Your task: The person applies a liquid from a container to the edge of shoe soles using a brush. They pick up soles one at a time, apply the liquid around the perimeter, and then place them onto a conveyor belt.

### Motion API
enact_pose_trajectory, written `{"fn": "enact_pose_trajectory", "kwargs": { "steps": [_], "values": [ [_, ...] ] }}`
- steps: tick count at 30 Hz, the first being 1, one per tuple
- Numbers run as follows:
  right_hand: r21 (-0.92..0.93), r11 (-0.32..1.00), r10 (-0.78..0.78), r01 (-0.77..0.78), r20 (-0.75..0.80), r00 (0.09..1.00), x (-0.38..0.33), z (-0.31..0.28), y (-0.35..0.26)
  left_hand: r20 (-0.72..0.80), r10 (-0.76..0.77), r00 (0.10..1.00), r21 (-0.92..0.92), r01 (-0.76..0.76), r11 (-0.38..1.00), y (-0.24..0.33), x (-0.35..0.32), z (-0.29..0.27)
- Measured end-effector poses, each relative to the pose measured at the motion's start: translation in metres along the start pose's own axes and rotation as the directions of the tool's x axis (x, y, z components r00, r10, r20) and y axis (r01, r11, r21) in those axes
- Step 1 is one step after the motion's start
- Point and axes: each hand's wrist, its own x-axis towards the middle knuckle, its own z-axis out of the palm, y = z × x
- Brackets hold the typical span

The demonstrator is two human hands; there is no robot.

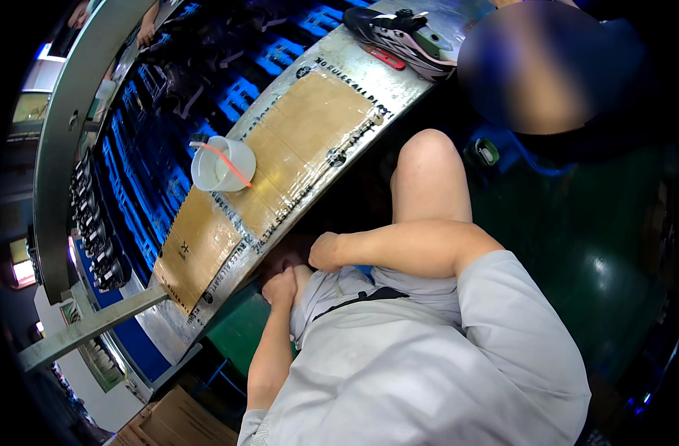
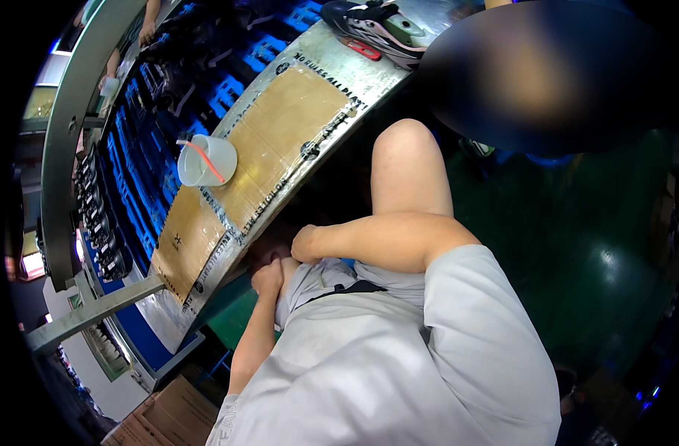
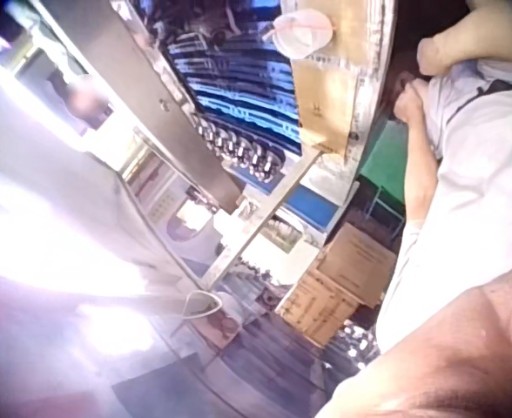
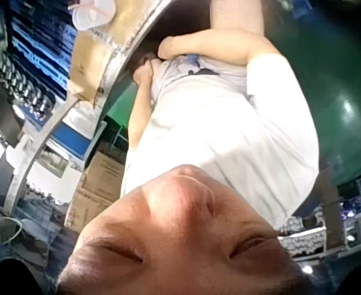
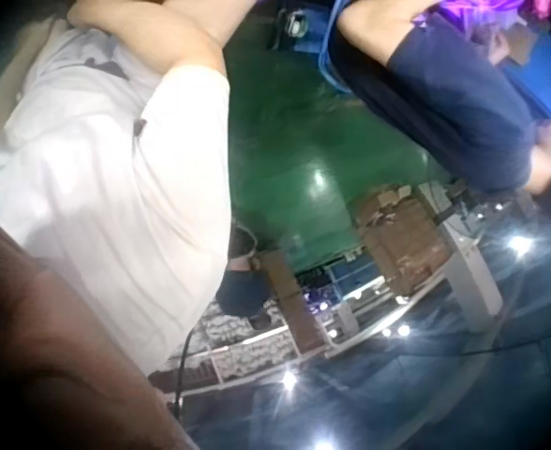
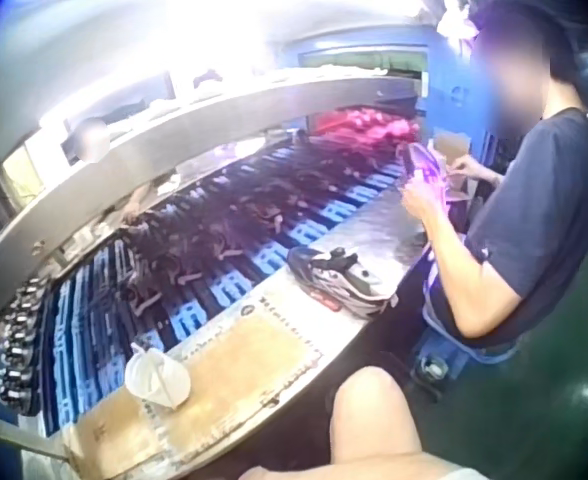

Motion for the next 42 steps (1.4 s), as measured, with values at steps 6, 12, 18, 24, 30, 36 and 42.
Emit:
{"fn": "enact_pose_trajectory", "kwargs": {
  "steps": [6, 12, 18, 24, 30, 36, 42],
  "values": [
    [0.025, 0.999, 0.031, -0.030, -0.038, 0.999, -0.003, 0.000, 0.000, 0.027, 0.034, 0.999, 0.032, -0.035, 0.999, 0.004, -0.002, -0.003],
    [0.005, 1.000, 0.021, -0.021, -0.001, 1.000, -0.009, 0.000, 0.000, -0.066, 0.029, 0.997, 0.006, -0.029, 1.000, 0.008, -0.013, -0.007],
    [0.025, 0.998, 0.051, -0.050, -0.031, 0.998, -0.016, 0.008, 0.006, -0.089, 0.062, 0.994, 0.002, -0.063, 0.998, 0.006, -0.010, -0.005],
    [0.017, 0.997, 0.081, -0.081, -0.020, 0.996, -0.014, 0.012, 0.008, -0.073, 0.059, 0.996, 0.030, -0.057, 0.998, 0.011, -0.012, -0.009],
    [0.011, 0.997, 0.080, -0.080, -0.025, 0.996, -0.011, 0.008, 0.005, -0.115, 0.109, 0.987, 0.032, -0.106, 0.994, 0.003, -0.002, 0.002],
    [-0.006, 0.999, 0.045, -0.046, -0.065, 0.997, -0.014, 0.008, 0.006, -0.147, 0.065, 0.987, 0.010, -0.064, 0.998, 0.009, -0.012, -0.002],
    [-0.009, 0.999, 0.033, -0.034, -0.068, 0.997, -0.014, 0.008, 0.008, -0.157, 0.105, 0.982, 0.051, -0.099, 0.994, 0.002, -0.005, 0.003]
  ]
}}
